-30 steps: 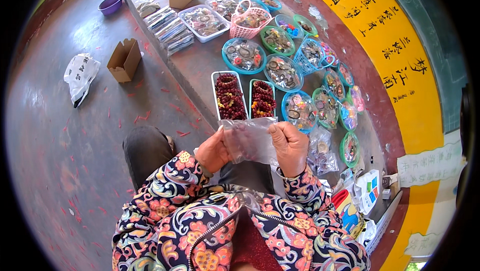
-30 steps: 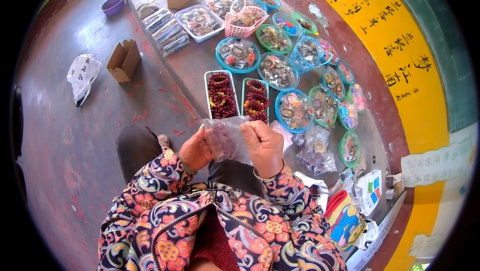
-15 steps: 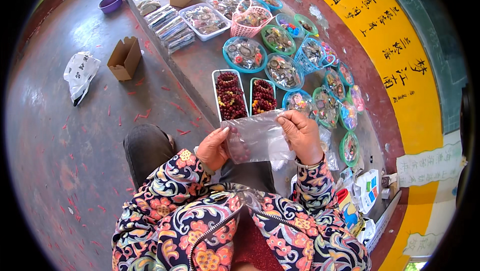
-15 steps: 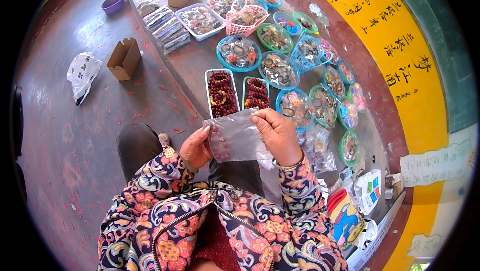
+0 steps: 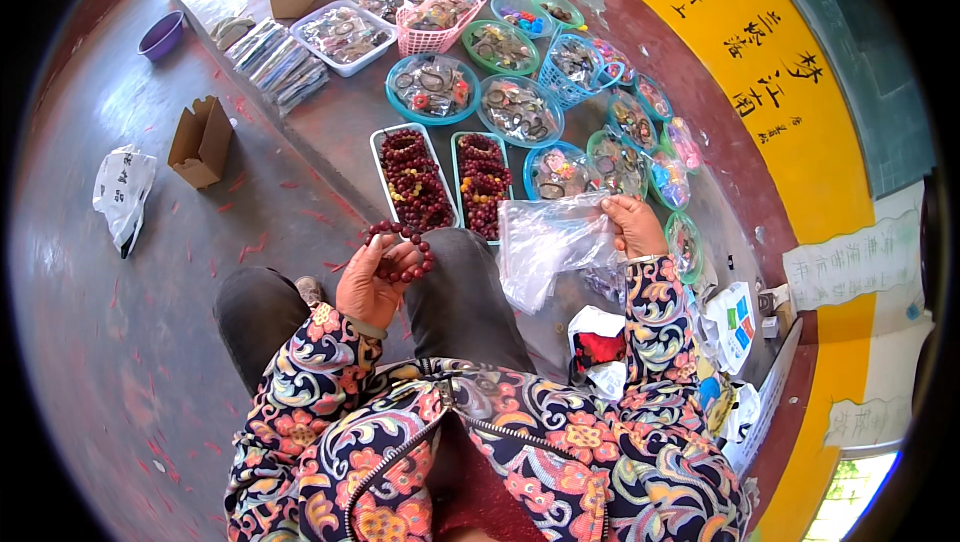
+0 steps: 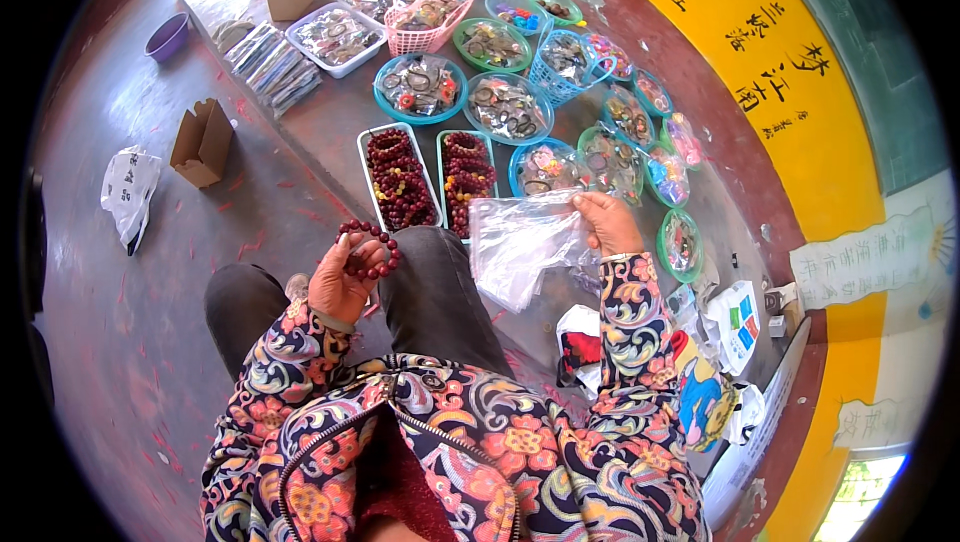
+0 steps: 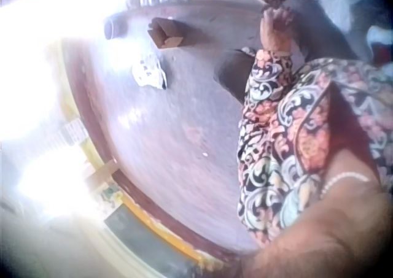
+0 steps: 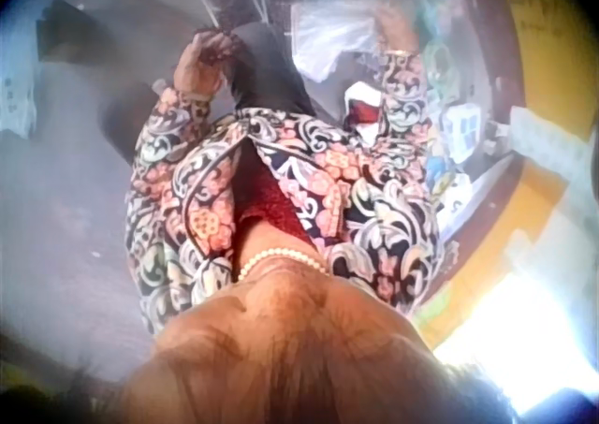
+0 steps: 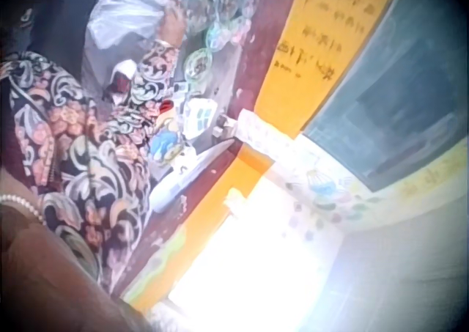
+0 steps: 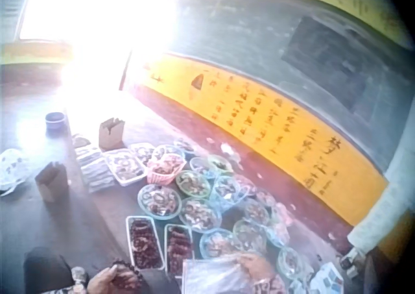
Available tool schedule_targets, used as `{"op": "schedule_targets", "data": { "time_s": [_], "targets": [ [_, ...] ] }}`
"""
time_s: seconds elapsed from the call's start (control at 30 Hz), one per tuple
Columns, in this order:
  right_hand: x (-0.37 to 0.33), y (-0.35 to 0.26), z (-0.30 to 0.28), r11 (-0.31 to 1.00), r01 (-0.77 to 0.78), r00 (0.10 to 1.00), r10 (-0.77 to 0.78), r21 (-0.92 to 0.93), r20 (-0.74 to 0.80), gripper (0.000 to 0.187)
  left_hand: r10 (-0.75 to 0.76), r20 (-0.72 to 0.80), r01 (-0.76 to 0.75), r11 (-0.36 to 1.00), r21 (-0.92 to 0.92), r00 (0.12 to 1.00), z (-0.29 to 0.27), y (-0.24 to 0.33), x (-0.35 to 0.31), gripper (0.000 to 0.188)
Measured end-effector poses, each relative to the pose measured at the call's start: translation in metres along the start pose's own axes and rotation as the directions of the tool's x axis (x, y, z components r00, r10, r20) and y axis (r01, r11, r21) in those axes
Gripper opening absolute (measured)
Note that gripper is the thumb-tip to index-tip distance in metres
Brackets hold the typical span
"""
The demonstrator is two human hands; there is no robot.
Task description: The person sits on the floor and repeatedly picks up beaded bracelets from plastic trays, places them into small clear plastic bags, and sets the bags aside. The task involves handling multiple bracelets one by one and organizing them into individual packaging.
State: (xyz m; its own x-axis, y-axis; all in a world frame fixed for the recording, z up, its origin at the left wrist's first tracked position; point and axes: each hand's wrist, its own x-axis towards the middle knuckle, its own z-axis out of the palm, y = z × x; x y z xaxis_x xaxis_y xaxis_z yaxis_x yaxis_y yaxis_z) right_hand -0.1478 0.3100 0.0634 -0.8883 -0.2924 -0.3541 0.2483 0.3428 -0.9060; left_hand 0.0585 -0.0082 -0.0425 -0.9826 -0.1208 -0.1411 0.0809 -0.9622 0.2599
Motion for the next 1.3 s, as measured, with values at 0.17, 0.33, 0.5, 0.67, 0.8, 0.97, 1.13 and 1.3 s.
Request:
{"op": "schedule_targets", "data": {
  "time_s": [0.17,0.33,0.5,0.67,0.8,0.97,1.13,1.3],
  "targets": [
    [0.007,0.035,-0.022,0.952,0.122,0.905,-0.223,-0.28,-0.363,0.023,-0.007,-0.067,0.009,0.999,0.033,0.998,-0.001,0.0,-0.002,0.021],
    [-0.007,0.101,0.016,0.324,0.162,0.612,-0.774,-0.932,-0.163,0.018,0.001,-0.102,0.005,0.998,0.063,0.995,0.002,-0.001,-0.003,0.021],
    [-0.011,0.177,0.079,0.191,-0.001,0.848,-0.52,-0.982,-0.102,0.017,-0.013,-0.164,0.026,0.996,0.082,0.986,0.009,-0.006,0.001,0.019],
    [-0.005,0.202,0.11,0.247,0.006,0.957,-0.284,-0.969,-0.066,0.018,0.004,-0.205,0.016,0.995,0.096,0.979,0.009,-0.003,-0.003,0.019],
    [-0.006,0.205,0.111,0.227,-0.001,0.973,-0.225,-0.974,-0.054,0.017,-0.008,-0.186,0.023,0.997,0.078,0.983,0.008,-0.004,-0.002,0.019],
    [-0.014,0.194,0.117,0.224,0.07,0.959,-0.284,-0.972,0.003,0.025,-0.015,-0.158,0.026,0.997,0.068,0.987,-0.002,-0.005,-0.001,0.02],
    [-0.003,0.17,0.106,0.298,0.06,0.921,-0.385,-0.953,-0.063,0.029,0.004,-0.211,0.016,0.995,0.095,0.977,-0.003,-0.004,-0.002,0.022],
    [0.024,0.185,0.109,0.362,-0.101,0.909,-0.346,-0.927,-0.234,0.047,-0.014,-0.263,0.046,0.993,0.113,0.965,-0.009,-0.004,-0.001,0.025]
  ]
}}
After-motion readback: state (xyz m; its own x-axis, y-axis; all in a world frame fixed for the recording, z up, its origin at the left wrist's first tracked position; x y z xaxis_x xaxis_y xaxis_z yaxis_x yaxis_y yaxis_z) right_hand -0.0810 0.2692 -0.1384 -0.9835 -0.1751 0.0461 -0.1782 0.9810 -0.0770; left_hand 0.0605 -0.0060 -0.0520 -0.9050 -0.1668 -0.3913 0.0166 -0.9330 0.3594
